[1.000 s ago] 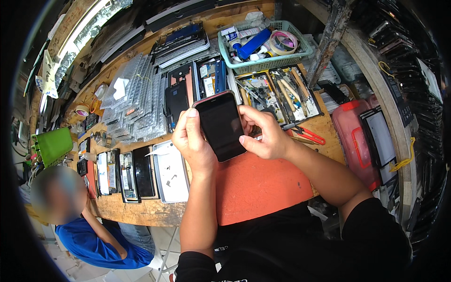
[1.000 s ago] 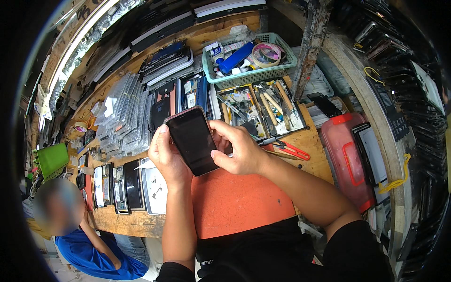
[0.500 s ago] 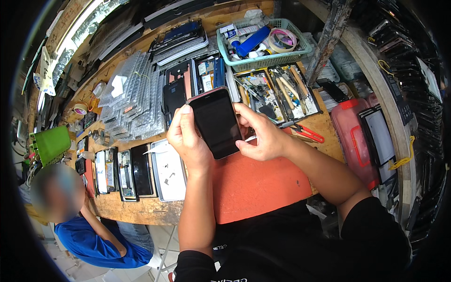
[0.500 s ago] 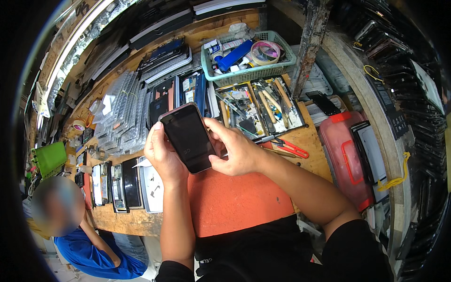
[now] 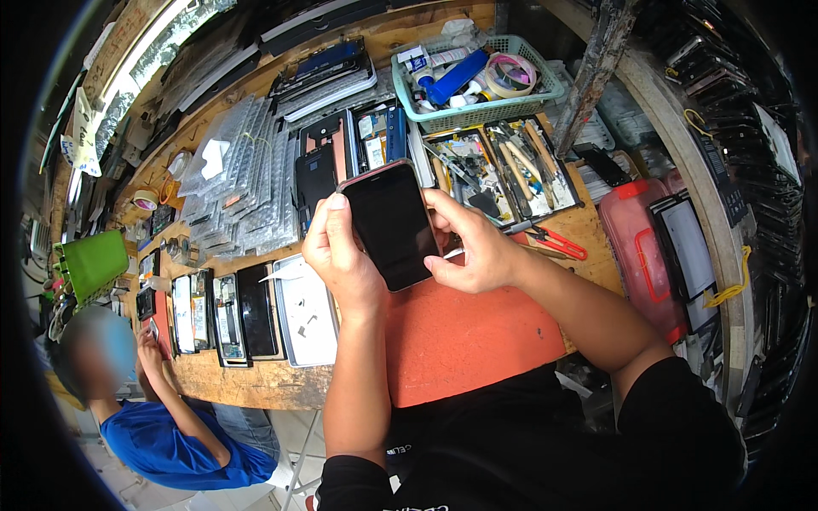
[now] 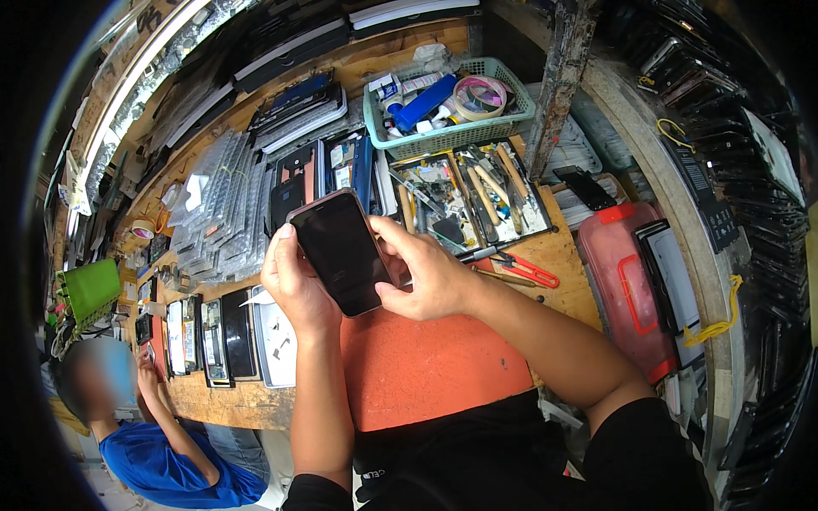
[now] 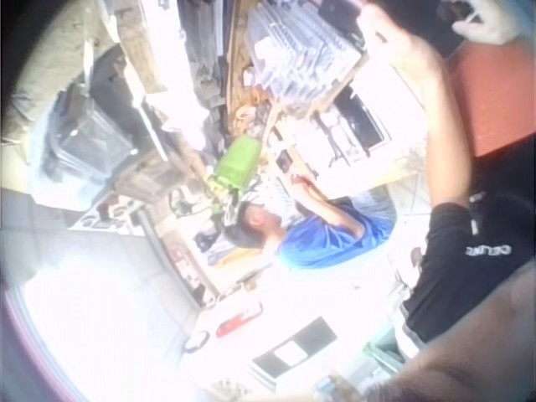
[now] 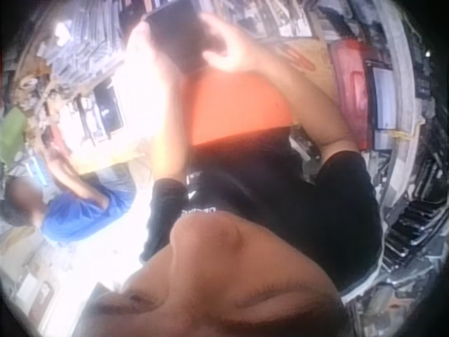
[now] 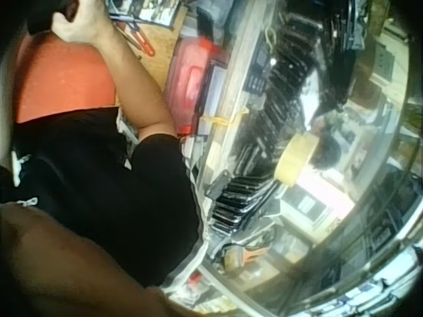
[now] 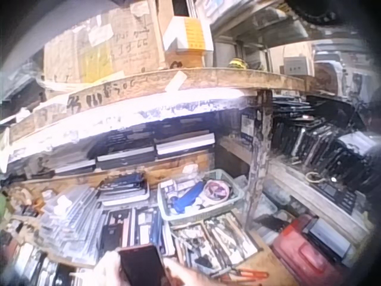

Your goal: The person holds a smartphone with both hands and repeatedly taps and swipes the screen while the display remains off. The person then places the phone on the table and walks to another area to interact with a machine.

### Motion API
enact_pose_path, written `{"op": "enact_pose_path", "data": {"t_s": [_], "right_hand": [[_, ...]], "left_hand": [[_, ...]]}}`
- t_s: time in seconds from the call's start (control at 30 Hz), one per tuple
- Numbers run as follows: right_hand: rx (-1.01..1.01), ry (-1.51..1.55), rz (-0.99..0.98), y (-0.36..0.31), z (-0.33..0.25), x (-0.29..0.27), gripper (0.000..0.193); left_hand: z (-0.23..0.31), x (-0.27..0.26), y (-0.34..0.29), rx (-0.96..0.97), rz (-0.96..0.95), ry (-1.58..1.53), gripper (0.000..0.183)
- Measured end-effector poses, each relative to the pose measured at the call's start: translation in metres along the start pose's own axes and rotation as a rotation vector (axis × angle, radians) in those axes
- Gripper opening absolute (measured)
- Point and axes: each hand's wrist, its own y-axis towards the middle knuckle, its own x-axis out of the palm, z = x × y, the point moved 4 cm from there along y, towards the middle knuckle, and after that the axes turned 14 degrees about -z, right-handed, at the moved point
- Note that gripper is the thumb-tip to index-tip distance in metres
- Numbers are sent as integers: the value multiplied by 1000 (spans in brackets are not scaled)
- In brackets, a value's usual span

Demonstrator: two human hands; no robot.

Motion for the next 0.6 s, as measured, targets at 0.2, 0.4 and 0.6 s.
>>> {"op": "enact_pose_path", "data": {"t_s": [0.2, 0.4, 0.6], "right_hand": [[19, 37, -27, 1, -1, -1, 77], [20, 46, -15, 0, -1, 0, 74], [30, 59, -21, 1, -2, 0, 74]], "left_hand": [[-1, -2, 0, -4, -9, 8, 28], [-1, -1, 0, -1, -4, -3, 28], [-2, -2, 0, -6, -18, -11, 27]]}}
